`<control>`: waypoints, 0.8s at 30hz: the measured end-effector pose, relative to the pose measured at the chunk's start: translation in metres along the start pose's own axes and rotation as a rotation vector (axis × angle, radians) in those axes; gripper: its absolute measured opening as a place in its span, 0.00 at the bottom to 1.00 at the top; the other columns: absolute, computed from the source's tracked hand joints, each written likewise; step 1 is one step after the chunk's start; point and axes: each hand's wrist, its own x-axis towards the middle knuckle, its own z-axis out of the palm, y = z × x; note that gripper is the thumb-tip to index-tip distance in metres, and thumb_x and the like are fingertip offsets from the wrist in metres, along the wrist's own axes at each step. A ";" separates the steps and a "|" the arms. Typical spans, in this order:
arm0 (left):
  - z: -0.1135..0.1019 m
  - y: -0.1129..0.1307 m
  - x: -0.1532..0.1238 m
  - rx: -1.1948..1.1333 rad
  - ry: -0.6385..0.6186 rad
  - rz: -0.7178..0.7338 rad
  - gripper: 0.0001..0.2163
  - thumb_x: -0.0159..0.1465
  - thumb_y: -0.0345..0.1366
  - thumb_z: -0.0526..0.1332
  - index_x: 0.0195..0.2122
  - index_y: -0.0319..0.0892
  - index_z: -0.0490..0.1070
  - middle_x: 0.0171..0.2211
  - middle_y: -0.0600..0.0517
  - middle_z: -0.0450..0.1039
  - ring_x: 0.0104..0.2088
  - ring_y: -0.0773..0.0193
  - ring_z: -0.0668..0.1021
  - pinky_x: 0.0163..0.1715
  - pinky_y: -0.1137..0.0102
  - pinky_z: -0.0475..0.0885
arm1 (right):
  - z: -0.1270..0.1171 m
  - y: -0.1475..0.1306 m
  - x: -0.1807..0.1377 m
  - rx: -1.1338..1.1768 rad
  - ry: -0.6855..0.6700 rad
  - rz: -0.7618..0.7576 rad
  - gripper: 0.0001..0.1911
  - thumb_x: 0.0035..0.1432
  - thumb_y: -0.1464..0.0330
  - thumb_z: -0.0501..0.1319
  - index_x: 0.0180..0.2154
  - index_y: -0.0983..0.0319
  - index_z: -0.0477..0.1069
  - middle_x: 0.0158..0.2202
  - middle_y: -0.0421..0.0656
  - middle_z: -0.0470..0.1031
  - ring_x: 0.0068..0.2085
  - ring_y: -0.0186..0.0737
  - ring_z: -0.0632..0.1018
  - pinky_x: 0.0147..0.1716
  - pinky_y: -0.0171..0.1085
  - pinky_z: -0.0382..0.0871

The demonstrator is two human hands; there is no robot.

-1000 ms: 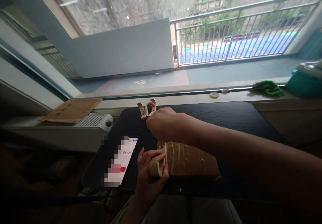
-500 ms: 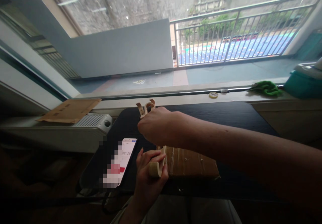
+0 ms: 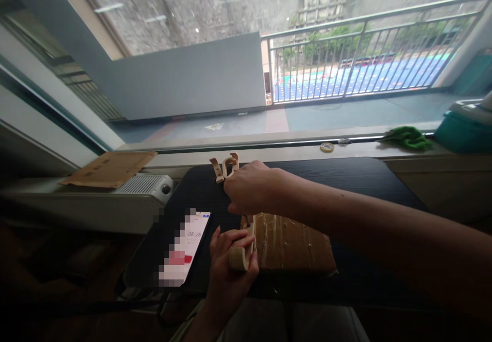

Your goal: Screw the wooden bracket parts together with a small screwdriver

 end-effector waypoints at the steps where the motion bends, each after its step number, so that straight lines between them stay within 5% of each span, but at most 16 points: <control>1: 0.000 0.000 0.000 -0.003 0.002 -0.001 0.13 0.54 0.29 0.59 0.41 0.46 0.70 0.40 0.52 0.70 0.43 0.59 0.74 0.59 0.47 0.48 | -0.004 -0.002 -0.002 -0.008 -0.013 -0.035 0.12 0.55 0.65 0.58 0.37 0.65 0.73 0.30 0.46 0.74 0.31 0.40 0.74 0.28 0.37 0.62; 6: 0.000 -0.001 0.000 -0.006 -0.006 0.004 0.13 0.55 0.28 0.59 0.41 0.46 0.69 0.40 0.51 0.70 0.43 0.60 0.74 0.59 0.47 0.48 | -0.012 -0.014 -0.004 -0.023 -0.101 -0.133 0.09 0.54 0.76 0.57 0.37 0.67 0.73 0.29 0.47 0.74 0.31 0.40 0.74 0.27 0.35 0.61; 18: 0.001 0.001 0.000 -0.042 0.025 -0.011 0.12 0.54 0.28 0.59 0.40 0.46 0.70 0.39 0.52 0.70 0.43 0.60 0.74 0.59 0.47 0.48 | 0.014 -0.008 0.015 0.047 0.063 0.097 0.19 0.61 0.62 0.49 0.35 0.67 0.73 0.29 0.50 0.74 0.30 0.41 0.74 0.27 0.37 0.62; 24: 0.002 -0.001 0.002 -0.035 0.017 0.000 0.12 0.54 0.28 0.59 0.40 0.46 0.70 0.39 0.52 0.70 0.43 0.60 0.74 0.59 0.48 0.48 | -0.007 -0.012 -0.001 0.017 -0.032 -0.056 0.08 0.55 0.71 0.56 0.34 0.65 0.73 0.28 0.44 0.74 0.27 0.36 0.71 0.25 0.35 0.58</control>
